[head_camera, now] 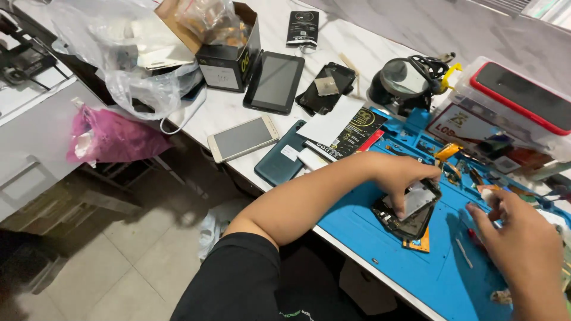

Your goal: Disassembling a mobile phone to remove the battery and access internal components on a repair bench.

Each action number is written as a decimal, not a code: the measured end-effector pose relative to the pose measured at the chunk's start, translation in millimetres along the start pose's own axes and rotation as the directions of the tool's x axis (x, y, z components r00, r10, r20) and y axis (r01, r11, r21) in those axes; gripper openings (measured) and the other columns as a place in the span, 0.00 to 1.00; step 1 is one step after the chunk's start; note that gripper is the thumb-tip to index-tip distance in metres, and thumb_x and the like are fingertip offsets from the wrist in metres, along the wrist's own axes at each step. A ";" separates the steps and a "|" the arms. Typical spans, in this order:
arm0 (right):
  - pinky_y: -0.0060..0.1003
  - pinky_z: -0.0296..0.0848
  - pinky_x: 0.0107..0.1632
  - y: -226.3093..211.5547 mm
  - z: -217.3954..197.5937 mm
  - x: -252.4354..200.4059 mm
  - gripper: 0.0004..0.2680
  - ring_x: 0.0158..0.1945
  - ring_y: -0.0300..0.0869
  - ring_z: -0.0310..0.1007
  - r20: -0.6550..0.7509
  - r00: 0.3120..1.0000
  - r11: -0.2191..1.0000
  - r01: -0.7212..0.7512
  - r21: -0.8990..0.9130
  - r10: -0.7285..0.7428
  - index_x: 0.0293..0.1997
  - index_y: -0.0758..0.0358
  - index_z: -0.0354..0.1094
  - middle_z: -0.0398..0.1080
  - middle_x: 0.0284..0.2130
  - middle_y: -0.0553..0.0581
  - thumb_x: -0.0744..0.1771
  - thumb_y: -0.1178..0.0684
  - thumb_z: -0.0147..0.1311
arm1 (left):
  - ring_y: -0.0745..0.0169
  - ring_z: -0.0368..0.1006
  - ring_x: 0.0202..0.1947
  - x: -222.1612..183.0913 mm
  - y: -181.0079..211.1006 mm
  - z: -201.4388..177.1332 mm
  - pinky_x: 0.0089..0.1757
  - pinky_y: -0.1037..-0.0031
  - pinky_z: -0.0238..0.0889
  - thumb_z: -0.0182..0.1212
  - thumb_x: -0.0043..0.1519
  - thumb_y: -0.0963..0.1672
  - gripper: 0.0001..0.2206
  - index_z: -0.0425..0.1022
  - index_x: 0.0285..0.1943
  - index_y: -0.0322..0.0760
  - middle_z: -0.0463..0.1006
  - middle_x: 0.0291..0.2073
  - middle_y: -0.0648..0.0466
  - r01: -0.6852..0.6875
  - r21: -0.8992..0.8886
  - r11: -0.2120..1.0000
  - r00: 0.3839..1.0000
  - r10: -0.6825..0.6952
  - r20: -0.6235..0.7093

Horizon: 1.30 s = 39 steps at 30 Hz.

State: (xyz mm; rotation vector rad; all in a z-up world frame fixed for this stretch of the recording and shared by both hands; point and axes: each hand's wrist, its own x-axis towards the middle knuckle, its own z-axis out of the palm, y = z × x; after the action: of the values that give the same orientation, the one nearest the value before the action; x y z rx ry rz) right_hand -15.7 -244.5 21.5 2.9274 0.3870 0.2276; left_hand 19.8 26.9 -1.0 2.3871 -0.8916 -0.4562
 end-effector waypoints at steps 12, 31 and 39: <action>0.49 0.71 0.42 22.8 5.0 2.3 0.12 0.45 0.56 0.79 -0.102 0.991 0.965 -0.054 0.255 0.082 0.49 0.51 0.74 0.79 0.37 0.56 0.69 0.38 0.55 | 0.59 0.67 0.66 -80.9 41.6 -49.0 0.61 0.68 0.61 0.79 0.56 0.50 0.33 0.61 0.66 0.51 0.69 0.63 0.58 -0.422 -0.088 0.902 0.782 0.313 -0.539; 0.40 0.73 0.37 8.5 -9.8 5.1 0.13 0.39 0.47 0.78 -0.005 1.000 0.997 -0.015 0.082 0.015 0.43 0.52 0.70 0.78 0.34 0.51 0.72 0.35 0.51 | 0.50 0.65 0.35 -479.0 -76.0 -111.5 0.33 0.65 0.61 0.65 0.51 0.35 0.27 0.79 0.60 0.52 0.69 0.38 0.55 0.971 0.237 0.042 0.217 0.281 -0.935; 0.38 0.76 0.38 10.0 0.8 15.7 0.14 0.40 0.46 0.80 0.087 0.995 0.997 -0.056 0.049 0.052 0.47 0.52 0.72 0.81 0.37 0.52 0.72 0.34 0.50 | 0.53 0.70 0.60 -482.7 -151.2 -140.3 0.48 0.62 0.56 0.58 0.62 0.44 0.15 0.83 0.56 0.56 0.84 0.54 0.61 0.846 0.322 -0.425 -0.165 -0.782 -0.601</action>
State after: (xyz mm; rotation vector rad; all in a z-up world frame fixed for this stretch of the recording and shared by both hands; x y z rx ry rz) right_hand 1.8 -249.9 24.7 2.9880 0.3052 0.1010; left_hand -186.7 503.0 78.0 3.2509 1.7528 -0.5440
